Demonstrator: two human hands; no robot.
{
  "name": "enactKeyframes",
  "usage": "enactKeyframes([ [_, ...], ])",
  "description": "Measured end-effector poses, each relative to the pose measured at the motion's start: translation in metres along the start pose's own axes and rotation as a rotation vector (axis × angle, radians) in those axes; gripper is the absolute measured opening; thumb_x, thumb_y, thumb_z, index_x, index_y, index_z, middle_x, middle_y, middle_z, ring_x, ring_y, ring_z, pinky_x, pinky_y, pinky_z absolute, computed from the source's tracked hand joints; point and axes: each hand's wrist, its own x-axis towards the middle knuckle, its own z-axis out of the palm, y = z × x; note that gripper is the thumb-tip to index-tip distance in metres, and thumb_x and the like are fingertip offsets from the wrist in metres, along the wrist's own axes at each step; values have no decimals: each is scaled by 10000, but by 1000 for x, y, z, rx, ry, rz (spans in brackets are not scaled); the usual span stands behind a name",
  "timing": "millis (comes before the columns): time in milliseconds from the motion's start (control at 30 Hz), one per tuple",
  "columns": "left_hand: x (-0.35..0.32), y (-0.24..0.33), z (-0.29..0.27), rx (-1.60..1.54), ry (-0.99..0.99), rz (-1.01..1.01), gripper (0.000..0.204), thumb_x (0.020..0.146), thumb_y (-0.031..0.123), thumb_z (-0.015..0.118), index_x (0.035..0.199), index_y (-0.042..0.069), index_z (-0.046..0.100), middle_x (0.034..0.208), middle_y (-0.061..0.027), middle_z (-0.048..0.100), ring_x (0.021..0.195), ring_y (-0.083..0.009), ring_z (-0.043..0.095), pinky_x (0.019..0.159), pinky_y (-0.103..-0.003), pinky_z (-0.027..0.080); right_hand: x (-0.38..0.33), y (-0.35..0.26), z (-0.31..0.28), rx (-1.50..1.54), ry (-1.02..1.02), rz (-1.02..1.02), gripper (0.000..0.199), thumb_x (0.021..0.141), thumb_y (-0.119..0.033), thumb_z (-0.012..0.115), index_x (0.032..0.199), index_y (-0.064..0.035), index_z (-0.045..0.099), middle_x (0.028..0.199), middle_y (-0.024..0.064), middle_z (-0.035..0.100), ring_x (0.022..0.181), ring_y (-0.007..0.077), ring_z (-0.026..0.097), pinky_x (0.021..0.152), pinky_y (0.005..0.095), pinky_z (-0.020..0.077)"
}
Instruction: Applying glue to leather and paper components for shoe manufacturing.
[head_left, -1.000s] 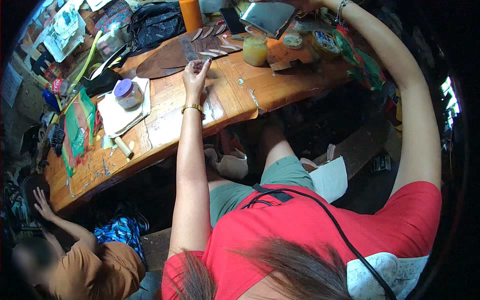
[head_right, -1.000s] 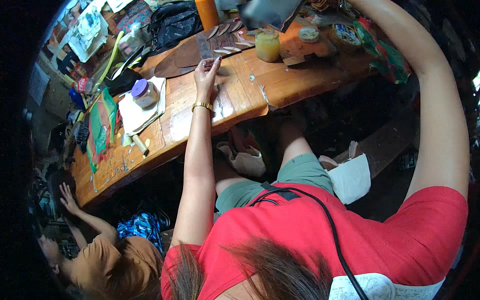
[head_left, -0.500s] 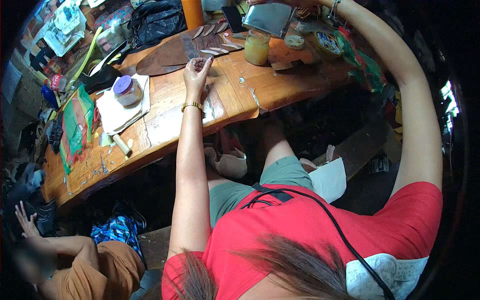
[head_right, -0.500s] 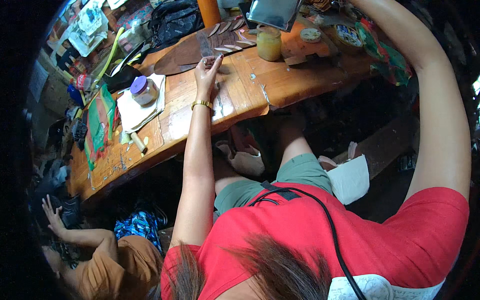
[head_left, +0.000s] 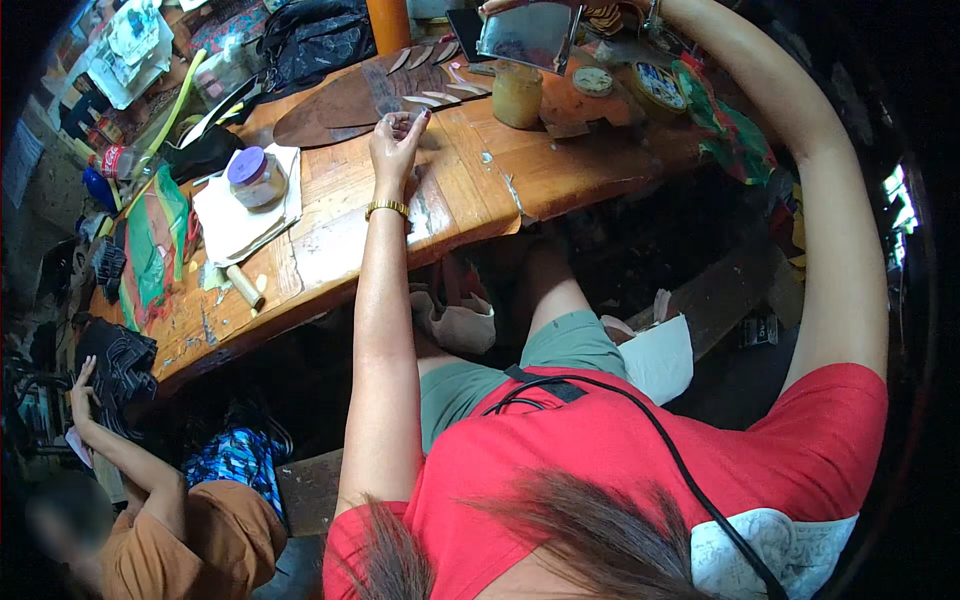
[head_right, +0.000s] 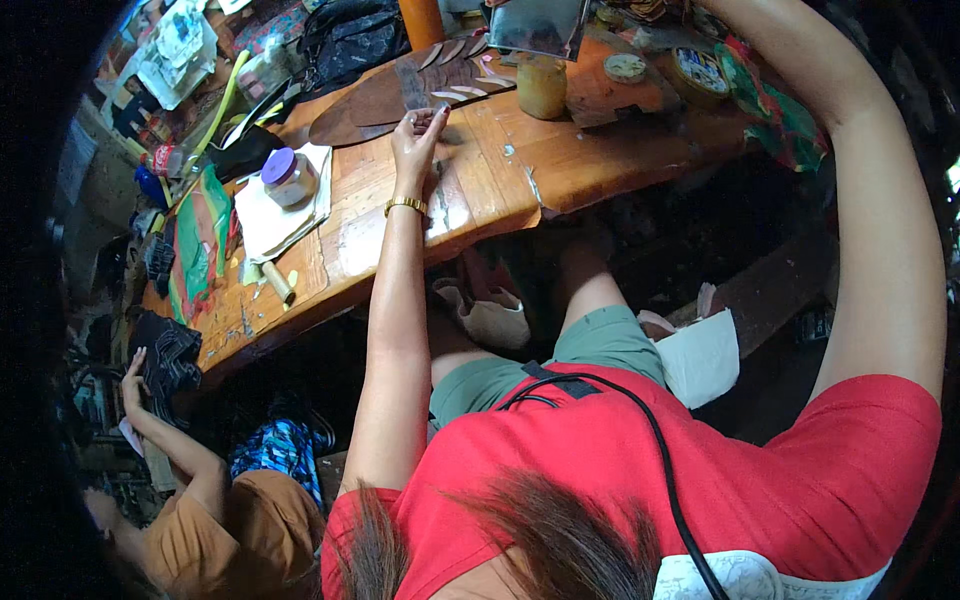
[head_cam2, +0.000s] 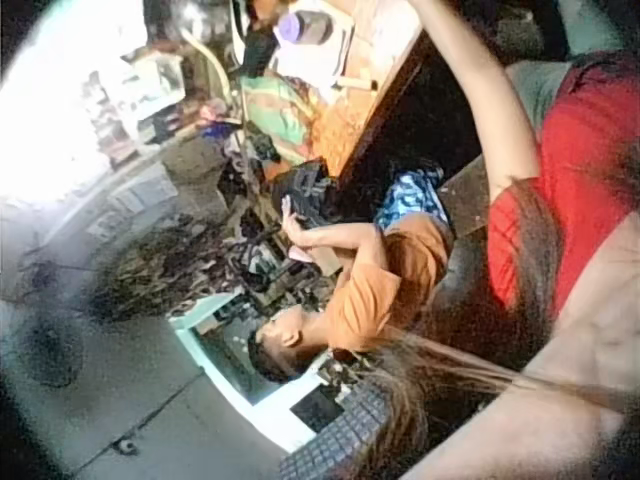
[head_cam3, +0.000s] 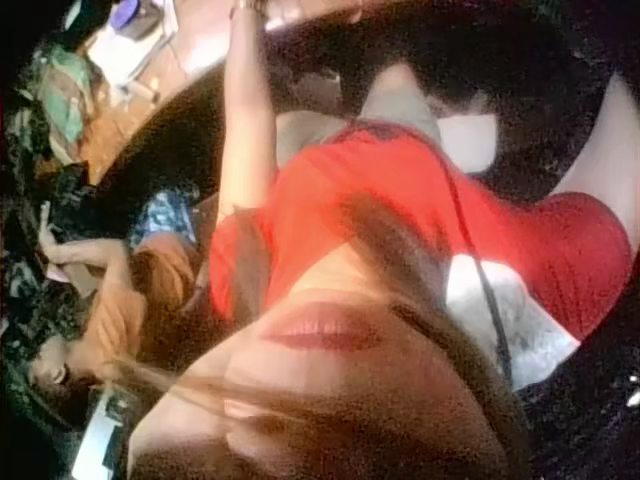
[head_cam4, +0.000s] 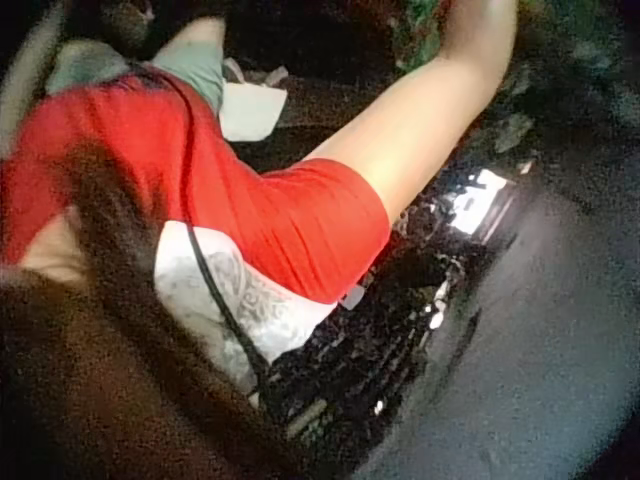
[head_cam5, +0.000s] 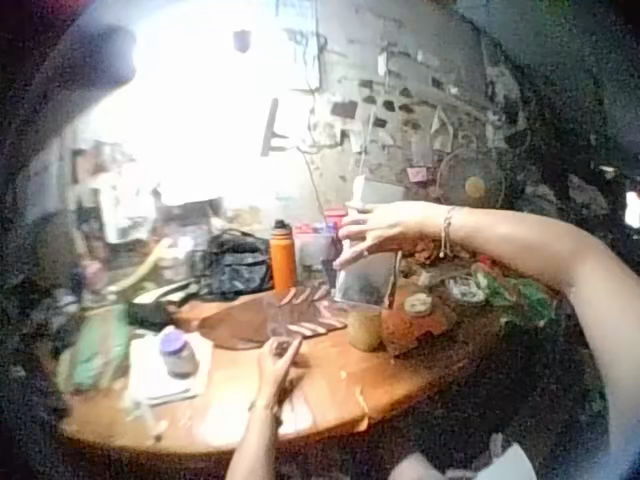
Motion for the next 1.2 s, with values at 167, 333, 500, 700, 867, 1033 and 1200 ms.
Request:
enactKeyframes([
  [167, 0, -1, 1, -9, 36, 5, 435, 881, 384, 835, 952, -30, 723, 759, -67, 711, 666, -120, 637, 625, -277, 521, 3, 2, 4, -33, -6, 5, 755, 920, -43, 598, 1569, -372, 394, 1374, 133, 536, 1362, 316, 477, 1169, 532, 363],
  [333, -2, 2, 1, -41, 33, 57, 422, 886, 371, 833, 952, -31, 723, 769, -65, 715, 676, -116, 640, 632, -272, 523, 2, 2, 2, -25, -4, -17, 759, 907, -50, 610, 1566, -365, 402, 1378, 138, 538, 1368, 332, 471, 1185, 530, 348],
  [500, -3, 4, 0, -55, 25, 64, 411, 893, 357, 828, 950, -36, 725, 771, -66, 718, 679, -116, 644, 639, -268, 525, 3, 1, 1, -32, -10, -10, 768, 898, -61, 622, 1568, -364, 401, 1396, 143, 536, 1379, 338, 463, 1189, 525, 345],
  [700, 0, -1, 2, -42, 28, 56, 413, 888, 361, 832, 953, -34, 726, 756, -63, 717, 667, -115, 639, 633, -267, 522, 4, 0, 4, -117, 14, -10, 761, 912, -73, 608, 1575, -373, 388, 1391, 132, 542, 1373, 317, 472, 1173, 508, 364],
  [867, 0, -3, 3, -58, 30, -6, 425, 890, 374, 828, 964, -32, 726, 763, -70, 720, 670, -117, 643, 630, -265, 520, 1, 1, 5, -132, -13, -7, 745, 939, -62, 566, 1582, -384, 373, 1380, 122, 546, 1362, 293, 485, 1153, 486, 387],
  [1033, -1, 1, 1, -47, 23, 44, 419, 893, 368, 826, 973, -31, 728, 783, -84, 730, 683, -129, 655, 636, -278, 526, -3, -1, 3, -152, 11, 16, 739, 952, -57, 539, 1590, -381, 358, 1371, 122, 550, 1359, 285, 489, 1141, 483, 394],
  [1200, -1, 1, 0, -26, -9, 13, 354, 936, 310, 798, 1020, -27, 733, 886, -75, 756, 778, -117, 677, 717, -263, 531, -8, -4, -2, -189, -18, 48, 725, 963, -59, 510, 1594, -380, 352, 1354, 120, 561, 1349, 283, 497, 1136, 482, 393],
])
